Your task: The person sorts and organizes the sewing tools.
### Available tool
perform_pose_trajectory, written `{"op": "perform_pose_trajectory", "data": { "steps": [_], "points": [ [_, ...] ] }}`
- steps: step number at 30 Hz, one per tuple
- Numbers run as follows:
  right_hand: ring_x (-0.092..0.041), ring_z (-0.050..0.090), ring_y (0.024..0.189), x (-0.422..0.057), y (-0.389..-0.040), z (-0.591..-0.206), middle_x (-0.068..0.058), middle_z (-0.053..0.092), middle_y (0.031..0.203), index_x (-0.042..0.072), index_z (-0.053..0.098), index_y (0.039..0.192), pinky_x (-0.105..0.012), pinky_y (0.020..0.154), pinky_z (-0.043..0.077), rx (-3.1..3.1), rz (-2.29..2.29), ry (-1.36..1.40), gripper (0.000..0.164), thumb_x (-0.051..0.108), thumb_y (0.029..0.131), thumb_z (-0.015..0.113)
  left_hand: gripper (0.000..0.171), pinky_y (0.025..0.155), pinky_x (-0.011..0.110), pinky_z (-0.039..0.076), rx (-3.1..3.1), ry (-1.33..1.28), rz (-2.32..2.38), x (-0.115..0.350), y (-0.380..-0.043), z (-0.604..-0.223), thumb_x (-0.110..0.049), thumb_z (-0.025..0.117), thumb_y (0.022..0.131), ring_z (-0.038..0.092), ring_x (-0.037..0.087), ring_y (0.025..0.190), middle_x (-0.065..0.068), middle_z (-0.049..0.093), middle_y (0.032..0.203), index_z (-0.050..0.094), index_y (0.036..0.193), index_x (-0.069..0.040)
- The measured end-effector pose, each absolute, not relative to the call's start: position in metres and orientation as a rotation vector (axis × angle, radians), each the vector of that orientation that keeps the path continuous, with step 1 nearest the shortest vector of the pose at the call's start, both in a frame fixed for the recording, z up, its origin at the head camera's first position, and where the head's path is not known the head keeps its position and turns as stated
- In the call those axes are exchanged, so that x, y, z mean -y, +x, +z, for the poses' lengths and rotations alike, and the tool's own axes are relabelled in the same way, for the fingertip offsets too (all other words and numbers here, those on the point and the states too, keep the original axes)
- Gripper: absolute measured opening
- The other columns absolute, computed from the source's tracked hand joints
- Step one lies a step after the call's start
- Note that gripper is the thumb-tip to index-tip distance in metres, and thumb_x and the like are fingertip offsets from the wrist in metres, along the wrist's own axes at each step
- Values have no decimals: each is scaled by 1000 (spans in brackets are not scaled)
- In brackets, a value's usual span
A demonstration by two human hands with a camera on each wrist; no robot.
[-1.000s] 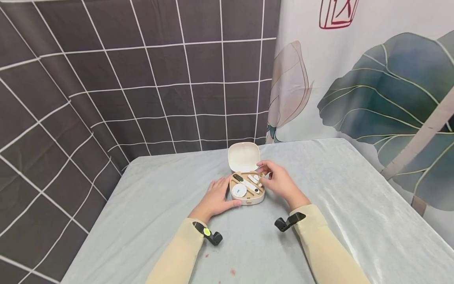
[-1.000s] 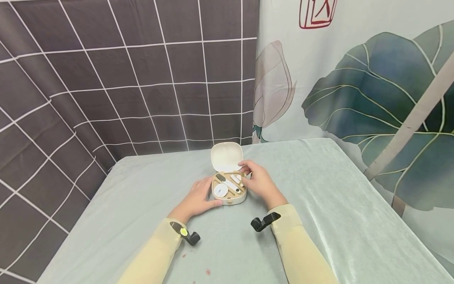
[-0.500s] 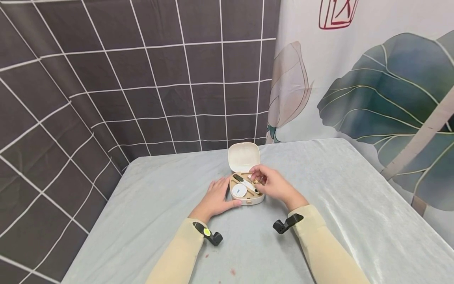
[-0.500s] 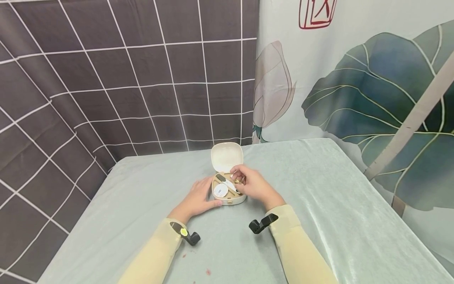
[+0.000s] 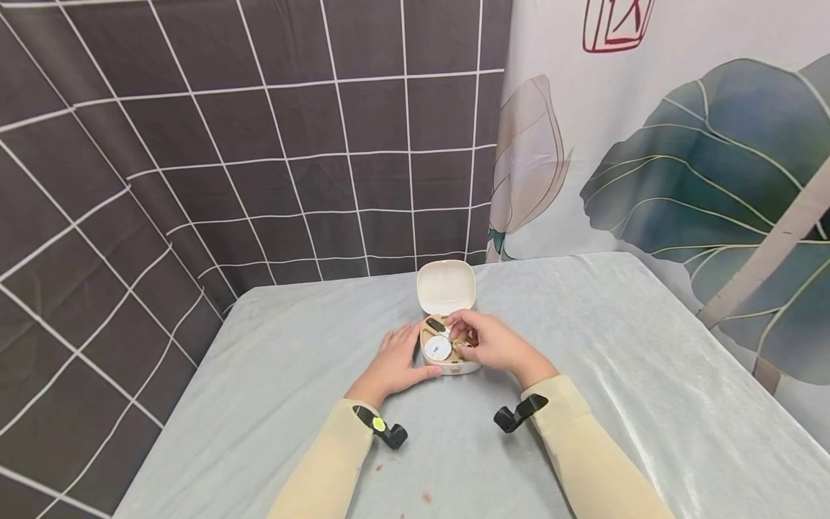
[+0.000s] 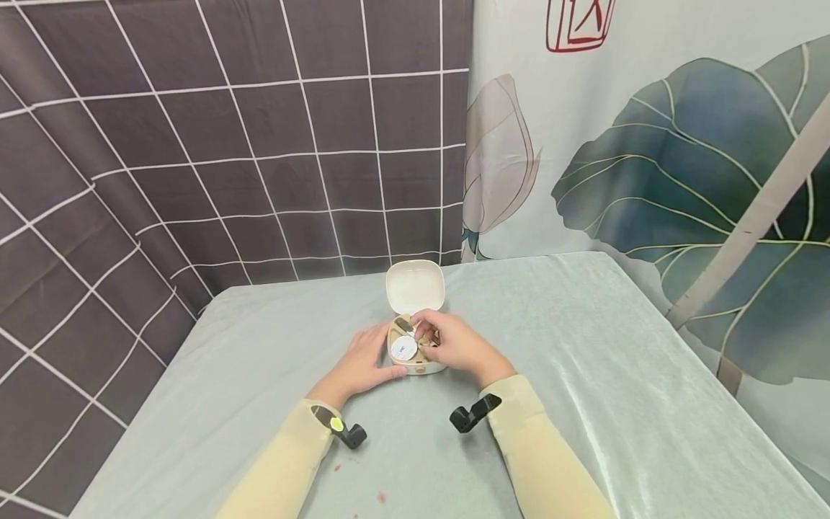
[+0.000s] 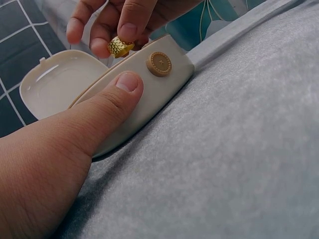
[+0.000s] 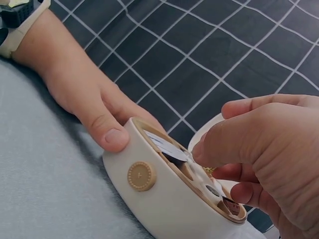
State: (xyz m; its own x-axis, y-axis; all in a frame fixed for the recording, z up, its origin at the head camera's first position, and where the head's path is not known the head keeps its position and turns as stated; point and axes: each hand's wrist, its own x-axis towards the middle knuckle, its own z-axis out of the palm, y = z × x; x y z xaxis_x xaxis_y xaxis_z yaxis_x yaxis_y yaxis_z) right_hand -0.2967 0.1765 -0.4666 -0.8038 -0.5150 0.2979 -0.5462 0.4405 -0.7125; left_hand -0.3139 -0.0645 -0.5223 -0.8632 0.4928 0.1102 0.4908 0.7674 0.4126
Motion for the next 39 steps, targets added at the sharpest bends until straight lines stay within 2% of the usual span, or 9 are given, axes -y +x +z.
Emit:
{"op": "perform_pose_trajectory", "data": {
  "steps": [9,24,39],
  "points": [
    [-14,61,83,-175,-296,-467,0,67,94,2,63,120,-25,70,51,2657,1270,999,41,-4,80,72,106,123,54,11,-2946,830,688,65,-314,-522,-72,63,85,25,32,151,13,33,162,22,161,-11],
    [-15,60,83,-176,-295,-465,1,64,89,7,65,112,-28,73,53,2636,1225,1069,34,-3,81,74,107,123,54,11,-2946,823,688,64,-313,-522,-73,62,85,26,32,151,13,33,163,22,161,-11],
    [-15,61,82,-175,-295,-467,1,64,89,6,66,109,-29,73,53,2622,1206,1090,31,-3,80,74,106,123,54,11,-2953,816,679,64,-313,-522,-73,62,85,26,33,151,12,33,163,23,161,-12]
  ]
}}
